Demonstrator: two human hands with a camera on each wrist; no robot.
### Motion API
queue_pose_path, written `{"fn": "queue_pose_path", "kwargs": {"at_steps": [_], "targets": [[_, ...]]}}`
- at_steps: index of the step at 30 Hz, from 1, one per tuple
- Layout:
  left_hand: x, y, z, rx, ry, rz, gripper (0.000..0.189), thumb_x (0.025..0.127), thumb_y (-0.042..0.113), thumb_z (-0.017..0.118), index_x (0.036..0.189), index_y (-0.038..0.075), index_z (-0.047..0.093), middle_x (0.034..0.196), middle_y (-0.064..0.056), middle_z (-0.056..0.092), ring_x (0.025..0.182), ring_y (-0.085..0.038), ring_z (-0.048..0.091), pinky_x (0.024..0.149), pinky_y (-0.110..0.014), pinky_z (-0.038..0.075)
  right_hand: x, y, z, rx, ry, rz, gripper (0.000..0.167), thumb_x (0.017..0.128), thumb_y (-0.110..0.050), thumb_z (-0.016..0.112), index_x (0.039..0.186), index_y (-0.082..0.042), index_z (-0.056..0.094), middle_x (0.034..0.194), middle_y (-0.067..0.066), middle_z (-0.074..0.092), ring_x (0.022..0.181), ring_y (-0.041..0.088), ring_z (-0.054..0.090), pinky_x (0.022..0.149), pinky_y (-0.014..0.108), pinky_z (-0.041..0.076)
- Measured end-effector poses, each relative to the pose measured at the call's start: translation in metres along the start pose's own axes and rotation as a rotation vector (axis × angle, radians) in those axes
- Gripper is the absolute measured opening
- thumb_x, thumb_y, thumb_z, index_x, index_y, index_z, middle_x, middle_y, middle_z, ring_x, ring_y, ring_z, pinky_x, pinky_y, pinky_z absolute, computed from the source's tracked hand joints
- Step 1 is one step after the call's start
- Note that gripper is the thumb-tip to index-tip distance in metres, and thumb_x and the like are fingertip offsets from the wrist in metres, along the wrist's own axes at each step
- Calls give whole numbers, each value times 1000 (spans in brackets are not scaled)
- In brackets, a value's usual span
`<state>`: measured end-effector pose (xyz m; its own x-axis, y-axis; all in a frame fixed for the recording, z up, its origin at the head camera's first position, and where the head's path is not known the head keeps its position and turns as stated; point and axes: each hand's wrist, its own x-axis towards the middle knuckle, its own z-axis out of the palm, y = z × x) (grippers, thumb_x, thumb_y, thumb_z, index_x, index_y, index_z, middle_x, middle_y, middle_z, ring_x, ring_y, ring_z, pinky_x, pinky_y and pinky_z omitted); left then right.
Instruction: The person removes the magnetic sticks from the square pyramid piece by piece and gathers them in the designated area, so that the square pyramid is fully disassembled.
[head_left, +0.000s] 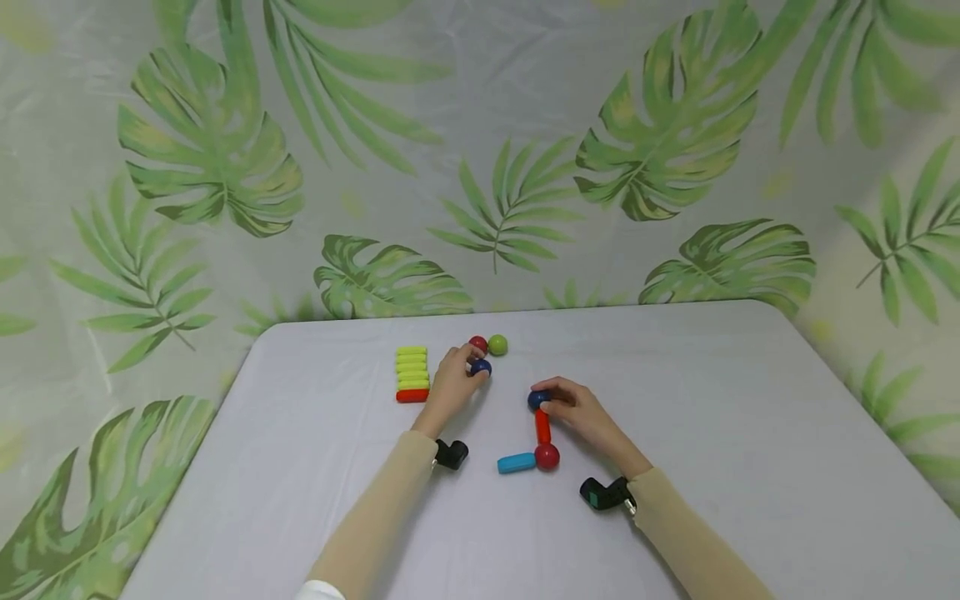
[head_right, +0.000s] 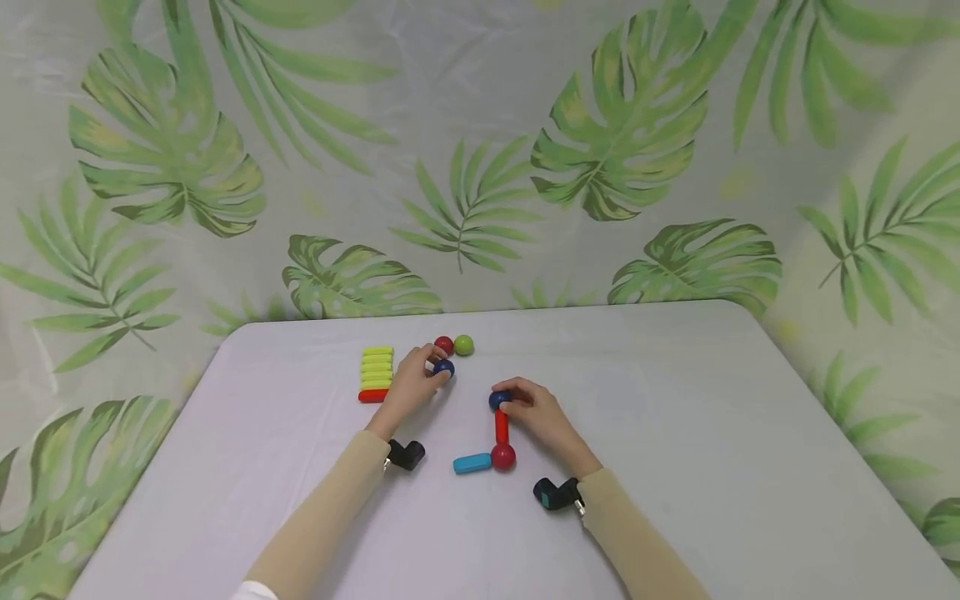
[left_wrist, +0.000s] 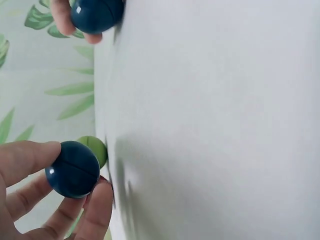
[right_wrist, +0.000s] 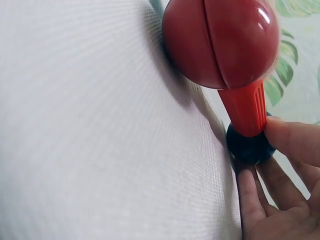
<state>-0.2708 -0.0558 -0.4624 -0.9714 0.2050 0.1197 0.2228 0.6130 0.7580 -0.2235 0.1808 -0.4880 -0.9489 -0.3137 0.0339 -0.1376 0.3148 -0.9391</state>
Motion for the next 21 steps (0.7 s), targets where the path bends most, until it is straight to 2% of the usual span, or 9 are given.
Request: {"fn": "queue_pose_path", "kwargs": {"at_steps": [3, 6, 10, 12, 13, 14, 19, 21], "targets": [[12, 1, 7, 35, 31, -44, 24, 91, 12, 65, 113, 5, 58, 108, -13, 55, 95, -25, 54, 88, -38, 48, -3, -6, 0, 11, -4, 1, 29, 95, -6, 57, 124, -1, 58, 130, 20, 53, 114, 34, 51, 96, 44, 44], [19, 2, 10, 44, 47, -53, 23, 91, 12, 65, 111, 3, 59, 105, -14, 55, 96, -27, 54, 90, -40, 46, -8, -21, -1, 15, -10, 3, 29, 95, -1, 55, 124, 3, 57, 129, 24, 52, 113, 38, 51, 96, 48, 43], [14, 2, 5, 80, 67, -31, 24, 91, 14, 65, 110, 2, 57, 104, -14, 52, 88, -25, 54, 82, -37, 48, -12, -33, 0, 6, -11, 11, 29, 94, 1, 54, 123, 7, 56, 128, 26, 51, 113, 40, 50, 95, 49, 44], [8, 3, 1, 95, 36, -3, 25, 91, 14, 65, 111, 4, 56, 106, -15, 50, 87, -25, 54, 78, -37, 49, -11, -30, 1, 6, -6, 15, 29, 94, 0, 54, 123, 5, 56, 128, 26, 52, 114, 40, 50, 96, 49, 43], [3, 4, -1, 96, -7, 24, 25, 90, 14, 66, 111, 4, 56, 107, -15, 50, 87, -25, 54, 77, -37, 49, -9, -27, 1, 6, -5, 19, 29, 95, -1, 54, 123, 4, 57, 129, 25, 52, 114, 39, 50, 96, 49, 43], [-3, 6, -4, 80, -80, 47, 26, 90, 14, 66, 113, 5, 57, 109, -15, 50, 89, -26, 55, 79, -38, 49, -8, -23, 2, 6, -5, 22, 29, 95, -2, 55, 123, 3, 57, 129, 23, 52, 115, 38, 50, 96, 48, 43], [-37, 14, -6, 40, -556, 229, 29, 86, 11, 71, 112, 11, 59, 106, -7, 57, 96, -20, 55, 85, -31, 47, -2, -5, 3, -4, 6, 21, 29, 95, -7, 57, 123, -3, 59, 129, 18, 54, 116, 34, 51, 98, 47, 42], [-47, 16, -2, 45, -658, 263, 27, 85, 9, 72, 110, 13, 60, 102, -1, 58, 94, -15, 54, 84, -26, 46, 0, -2, 2, 6, 10, 6, 28, 95, -7, 58, 123, -2, 59, 129, 19, 55, 116, 35, 51, 99, 49, 41]]}}
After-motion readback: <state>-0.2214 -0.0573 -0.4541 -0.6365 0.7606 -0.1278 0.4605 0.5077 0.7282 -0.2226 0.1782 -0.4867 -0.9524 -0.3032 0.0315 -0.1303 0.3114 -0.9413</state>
